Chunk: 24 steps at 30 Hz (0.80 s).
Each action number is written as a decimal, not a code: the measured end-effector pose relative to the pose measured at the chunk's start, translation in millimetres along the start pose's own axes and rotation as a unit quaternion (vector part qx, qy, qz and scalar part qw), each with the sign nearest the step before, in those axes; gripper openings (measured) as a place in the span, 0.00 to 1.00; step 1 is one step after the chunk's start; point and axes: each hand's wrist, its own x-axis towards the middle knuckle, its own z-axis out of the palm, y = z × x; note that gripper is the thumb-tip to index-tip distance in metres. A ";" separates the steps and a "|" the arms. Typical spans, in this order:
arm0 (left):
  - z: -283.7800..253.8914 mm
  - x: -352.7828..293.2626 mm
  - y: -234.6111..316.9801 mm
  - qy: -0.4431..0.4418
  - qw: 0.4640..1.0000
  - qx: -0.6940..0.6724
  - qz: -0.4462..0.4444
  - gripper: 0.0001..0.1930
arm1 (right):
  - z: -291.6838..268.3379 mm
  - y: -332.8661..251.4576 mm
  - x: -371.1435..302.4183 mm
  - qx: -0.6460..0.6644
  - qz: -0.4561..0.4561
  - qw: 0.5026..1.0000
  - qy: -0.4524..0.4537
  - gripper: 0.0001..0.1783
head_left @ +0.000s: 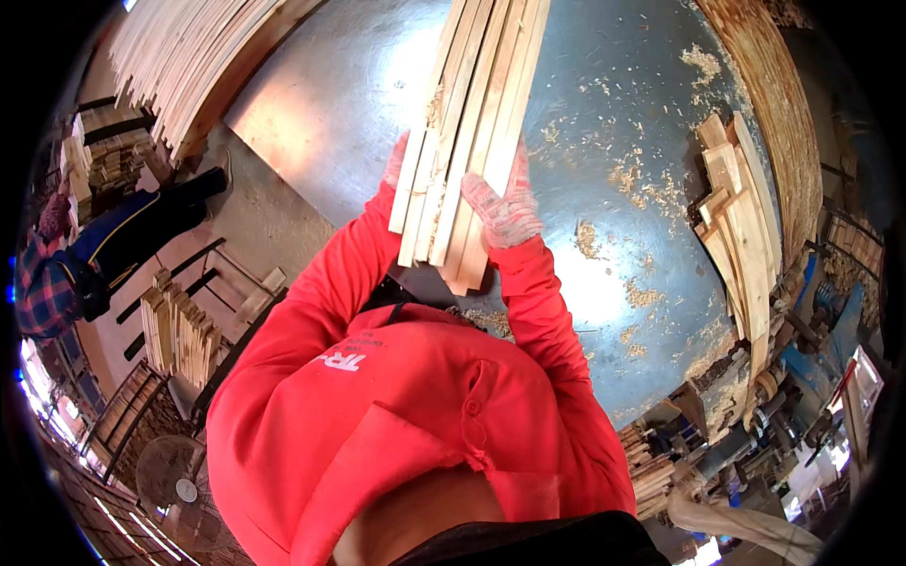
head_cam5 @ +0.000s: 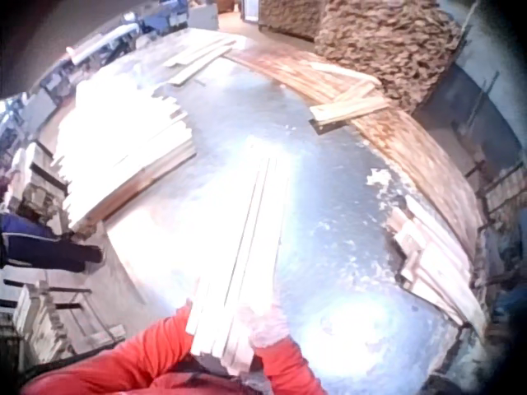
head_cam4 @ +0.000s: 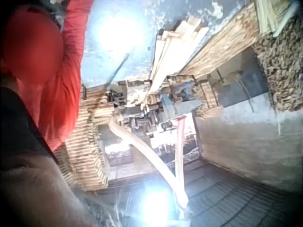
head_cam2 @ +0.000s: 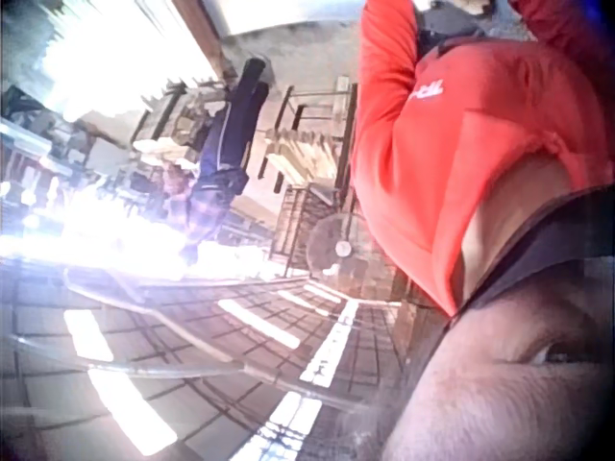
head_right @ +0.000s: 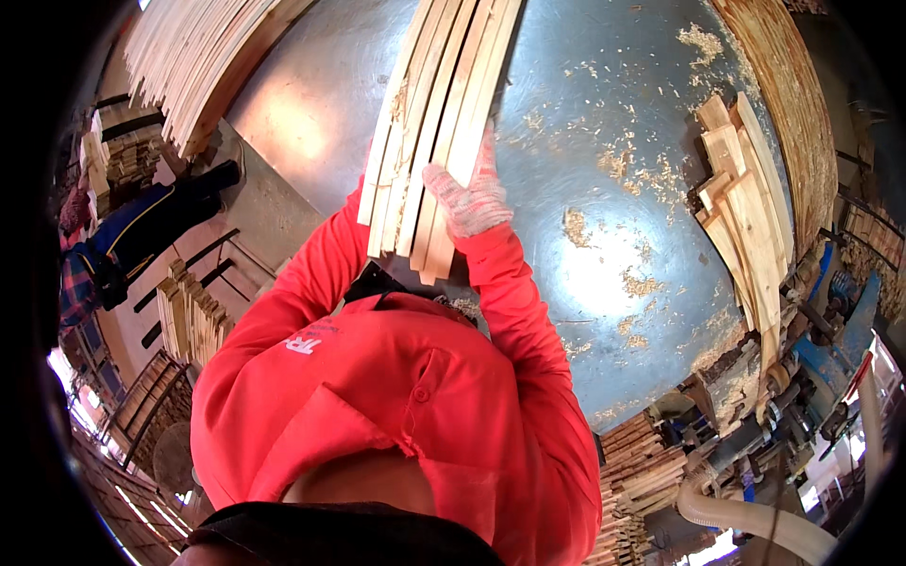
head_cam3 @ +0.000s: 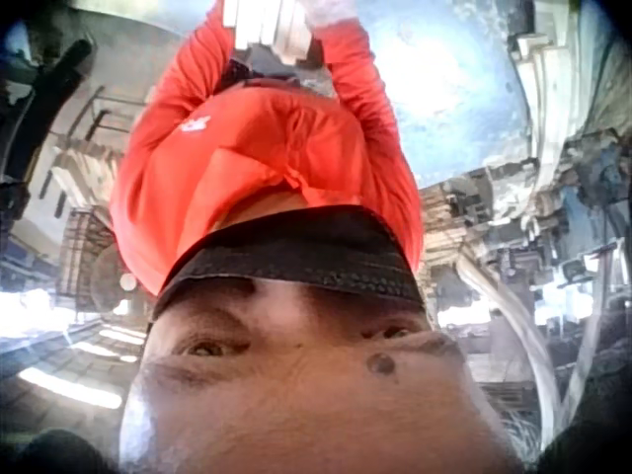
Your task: The person sorts wooden planks on a metal workbench in a workshop. They pick up individual planks from a pile, inspect them, and place them into a neat stack on the left side of the table. The process is repetitive, involving handling the wood by hand and organizing it into a growing pile.
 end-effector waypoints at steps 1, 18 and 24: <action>30.9 -4.4 -6.2 0.044 0.999 -0.010 0.004 0.25 | 1.7 2.6 1.5 0.002 0.000 1.000 0.022 0.49; -10.7 11.0 58.5 -0.215 0.957 -0.067 -0.183 0.30 | -0.9 43.5 37.1 -0.078 -0.014 0.997 -0.010 0.51; 29.9 -36.8 129.3 -0.055 0.960 0.231 -0.146 0.34 | 30.1 86.4 41.4 -0.133 0.032 0.991 -0.002 0.46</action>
